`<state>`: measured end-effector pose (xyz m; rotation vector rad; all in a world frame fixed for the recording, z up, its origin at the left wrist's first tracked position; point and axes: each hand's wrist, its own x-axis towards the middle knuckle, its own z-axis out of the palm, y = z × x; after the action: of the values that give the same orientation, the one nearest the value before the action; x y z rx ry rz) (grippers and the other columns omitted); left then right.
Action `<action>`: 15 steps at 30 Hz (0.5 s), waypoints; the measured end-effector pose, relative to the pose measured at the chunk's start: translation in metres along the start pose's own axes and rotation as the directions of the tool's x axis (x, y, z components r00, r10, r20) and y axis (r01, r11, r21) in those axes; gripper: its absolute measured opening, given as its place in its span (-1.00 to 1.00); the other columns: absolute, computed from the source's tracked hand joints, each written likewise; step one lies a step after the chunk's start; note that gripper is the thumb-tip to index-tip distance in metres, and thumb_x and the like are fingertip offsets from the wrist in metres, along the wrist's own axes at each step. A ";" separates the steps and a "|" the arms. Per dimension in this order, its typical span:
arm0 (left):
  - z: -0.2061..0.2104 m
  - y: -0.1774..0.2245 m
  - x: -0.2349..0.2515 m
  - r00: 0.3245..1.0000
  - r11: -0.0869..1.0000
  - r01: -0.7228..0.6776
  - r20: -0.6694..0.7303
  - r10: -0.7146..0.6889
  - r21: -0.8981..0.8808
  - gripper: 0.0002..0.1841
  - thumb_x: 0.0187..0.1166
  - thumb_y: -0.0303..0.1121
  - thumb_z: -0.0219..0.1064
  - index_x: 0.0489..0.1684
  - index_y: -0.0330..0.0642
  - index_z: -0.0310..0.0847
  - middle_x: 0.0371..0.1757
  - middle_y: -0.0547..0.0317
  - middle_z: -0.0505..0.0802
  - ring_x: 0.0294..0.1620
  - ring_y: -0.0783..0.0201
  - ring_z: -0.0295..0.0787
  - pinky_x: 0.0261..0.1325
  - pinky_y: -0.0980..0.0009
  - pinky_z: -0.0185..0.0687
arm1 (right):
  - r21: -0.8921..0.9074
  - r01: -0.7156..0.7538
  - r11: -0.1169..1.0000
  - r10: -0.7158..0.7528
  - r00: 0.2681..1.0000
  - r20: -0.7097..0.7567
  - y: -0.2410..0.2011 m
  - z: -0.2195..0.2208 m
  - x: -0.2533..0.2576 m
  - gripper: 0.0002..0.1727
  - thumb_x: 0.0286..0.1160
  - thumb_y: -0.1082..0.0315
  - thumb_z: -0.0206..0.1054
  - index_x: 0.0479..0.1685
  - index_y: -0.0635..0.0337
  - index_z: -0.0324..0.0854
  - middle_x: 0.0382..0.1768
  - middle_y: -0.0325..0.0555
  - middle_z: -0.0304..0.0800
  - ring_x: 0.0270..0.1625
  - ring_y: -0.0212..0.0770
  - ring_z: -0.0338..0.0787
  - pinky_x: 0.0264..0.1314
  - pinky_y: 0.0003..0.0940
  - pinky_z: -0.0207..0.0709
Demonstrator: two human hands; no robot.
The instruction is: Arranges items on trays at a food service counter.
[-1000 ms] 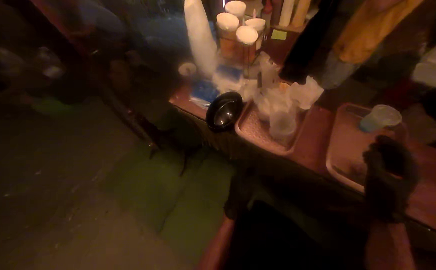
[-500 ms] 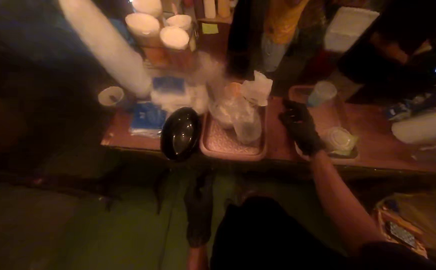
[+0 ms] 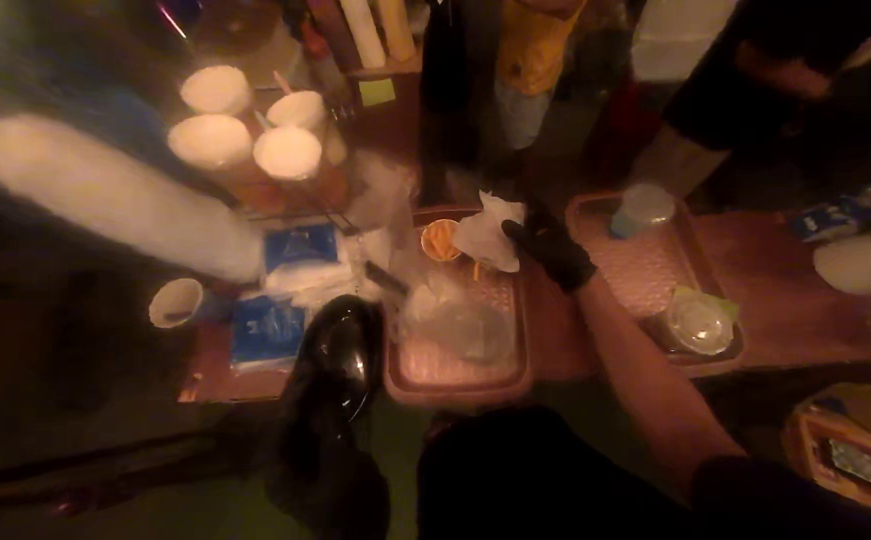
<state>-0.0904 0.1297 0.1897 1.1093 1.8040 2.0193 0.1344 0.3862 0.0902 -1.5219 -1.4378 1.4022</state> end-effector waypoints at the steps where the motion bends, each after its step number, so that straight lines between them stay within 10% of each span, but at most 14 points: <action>1: 0.006 0.000 0.005 1.000 1.000 0.029 -0.005 -0.029 -0.008 -0.73 0.68 -0.59 0.08 0.23 -0.57 0.50 0.10 0.16 0.82 0.08 0.42 0.79 0.16 0.48 0.77 | -0.021 -0.004 1.000 0.004 1.000 0.023 -0.004 0.003 0.002 0.12 0.23 -0.21 0.62 0.88 -0.28 0.05 0.43 0.02 0.67 0.30 -0.08 0.78 0.29 0.03 0.73; 9: 0.006 -0.042 0.048 0.963 0.978 -0.007 0.262 0.062 -0.207 -0.68 0.70 -0.39 0.25 0.37 -0.16 0.58 0.27 0.22 0.81 0.19 0.28 0.78 0.27 0.34 0.75 | -0.043 0.085 0.995 -0.084 0.996 0.009 -0.003 0.019 0.012 0.26 0.06 -0.10 0.73 0.90 -0.26 0.00 0.56 -0.06 0.57 0.43 -0.18 0.71 0.40 -0.03 0.70; 15: 0.007 -0.051 0.078 0.933 0.971 0.009 0.351 0.078 -0.239 -0.68 0.68 -0.46 0.24 0.36 -0.25 0.58 0.22 0.24 0.83 0.06 0.38 0.81 0.11 0.45 0.78 | -0.149 0.120 0.981 -0.123 0.992 -0.006 -0.024 0.021 0.000 0.09 0.16 -0.07 0.70 0.81 -0.08 0.22 0.51 -0.01 0.62 0.46 -0.16 0.68 0.51 -0.05 0.60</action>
<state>-0.1554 0.1941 0.1724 1.3365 1.3347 1.8405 0.1075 0.3869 0.1071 -1.5041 -1.6287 1.2320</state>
